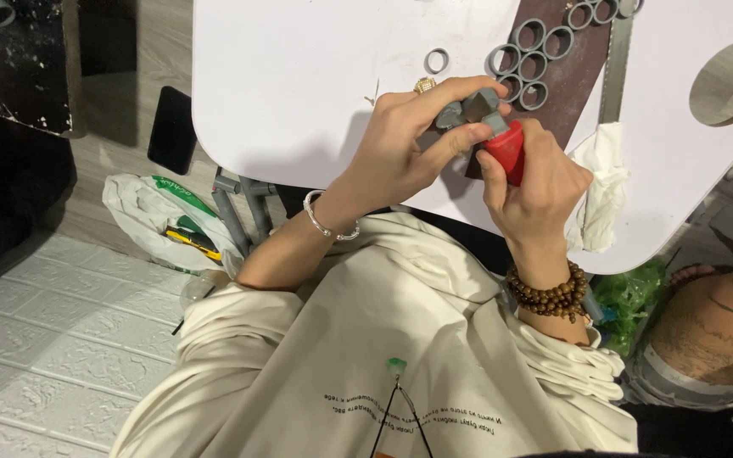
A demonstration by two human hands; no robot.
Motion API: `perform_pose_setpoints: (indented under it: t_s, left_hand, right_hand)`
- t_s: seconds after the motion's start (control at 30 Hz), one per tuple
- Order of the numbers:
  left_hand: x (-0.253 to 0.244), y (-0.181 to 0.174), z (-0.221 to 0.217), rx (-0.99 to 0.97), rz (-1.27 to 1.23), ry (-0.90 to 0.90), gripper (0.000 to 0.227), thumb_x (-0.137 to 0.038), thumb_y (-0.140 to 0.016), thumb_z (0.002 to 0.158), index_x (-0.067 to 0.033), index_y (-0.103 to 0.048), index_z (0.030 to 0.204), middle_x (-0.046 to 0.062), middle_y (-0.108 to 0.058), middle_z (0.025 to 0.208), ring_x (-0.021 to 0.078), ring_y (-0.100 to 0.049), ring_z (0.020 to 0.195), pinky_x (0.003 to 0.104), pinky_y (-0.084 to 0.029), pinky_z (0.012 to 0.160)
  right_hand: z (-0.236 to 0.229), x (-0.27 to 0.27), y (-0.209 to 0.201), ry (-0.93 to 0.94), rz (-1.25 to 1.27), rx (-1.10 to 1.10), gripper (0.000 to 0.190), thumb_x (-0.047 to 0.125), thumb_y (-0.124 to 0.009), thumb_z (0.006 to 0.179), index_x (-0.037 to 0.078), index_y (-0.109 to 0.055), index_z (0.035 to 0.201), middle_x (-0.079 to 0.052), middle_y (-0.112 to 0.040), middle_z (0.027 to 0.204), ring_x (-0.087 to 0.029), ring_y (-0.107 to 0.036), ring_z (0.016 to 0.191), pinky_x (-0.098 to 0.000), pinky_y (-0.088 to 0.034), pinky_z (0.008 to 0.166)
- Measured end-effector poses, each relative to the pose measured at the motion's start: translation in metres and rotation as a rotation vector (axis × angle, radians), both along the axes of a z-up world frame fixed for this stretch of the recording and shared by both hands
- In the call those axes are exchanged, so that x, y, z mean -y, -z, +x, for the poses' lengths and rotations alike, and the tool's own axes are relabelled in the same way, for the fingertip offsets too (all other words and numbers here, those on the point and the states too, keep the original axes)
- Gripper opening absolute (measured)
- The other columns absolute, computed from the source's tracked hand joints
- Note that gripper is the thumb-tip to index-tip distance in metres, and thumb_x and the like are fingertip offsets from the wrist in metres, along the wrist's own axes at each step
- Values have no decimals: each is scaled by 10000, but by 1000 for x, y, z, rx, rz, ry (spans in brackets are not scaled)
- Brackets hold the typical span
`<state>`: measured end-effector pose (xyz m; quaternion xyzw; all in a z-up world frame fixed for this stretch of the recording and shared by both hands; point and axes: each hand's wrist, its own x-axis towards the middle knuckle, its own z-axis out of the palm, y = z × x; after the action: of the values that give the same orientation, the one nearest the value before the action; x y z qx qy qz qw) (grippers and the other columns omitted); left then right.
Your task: Trimming and cleaning the edges of small grey plastic rings using a utility knife on a small table.
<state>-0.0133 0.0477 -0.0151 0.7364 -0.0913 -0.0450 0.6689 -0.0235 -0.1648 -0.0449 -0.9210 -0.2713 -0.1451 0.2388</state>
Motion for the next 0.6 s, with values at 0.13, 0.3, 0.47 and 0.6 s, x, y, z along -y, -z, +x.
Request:
perform_pose_setpoints:
  t_s: [0.13,0.3,0.47,0.6]
  left_hand:
    - [8,3,-3,-1,6,-125,279,-208,-738,1056,-114,-668,1309,-9,-741,759,38,-552,613,188,-443,595]
    - [4,-1,4,-124,-2,-40,399,-282,-792,1003,-97,-678,1337,-28,-705,834,72,-359,601,225,-309,531]
    - [-6,-13,9,-129,-50,99,393,-291,-757,1058,-180,-613,1407,-29,-729,1087,81,-576,815,207,-473,695]
    - [-8,-7,6,-53,-48,174,428,-317,-672,1141,-197,-522,1524,-15,-796,1377,51,-424,625,189,-384,600]
  right_hand:
    - [-2,-9,-2,25,97,-54,431,332,-511,1176,-69,-638,1083,-113,-592,830,-239,-524,617,-342,-388,539]
    - [-3,-8,0,51,272,-111,481,335,-498,1172,-125,-637,1173,-215,-671,988,-331,-640,796,-402,-486,657]
    - [-3,7,-3,0,184,-149,470,346,-530,1160,-103,-667,1174,-183,-676,926,-300,-594,676,-396,-451,609]
    - [-4,7,-2,-33,127,-127,478,356,-515,1158,-101,-657,1138,-168,-688,907,-292,-620,676,-383,-433,585]
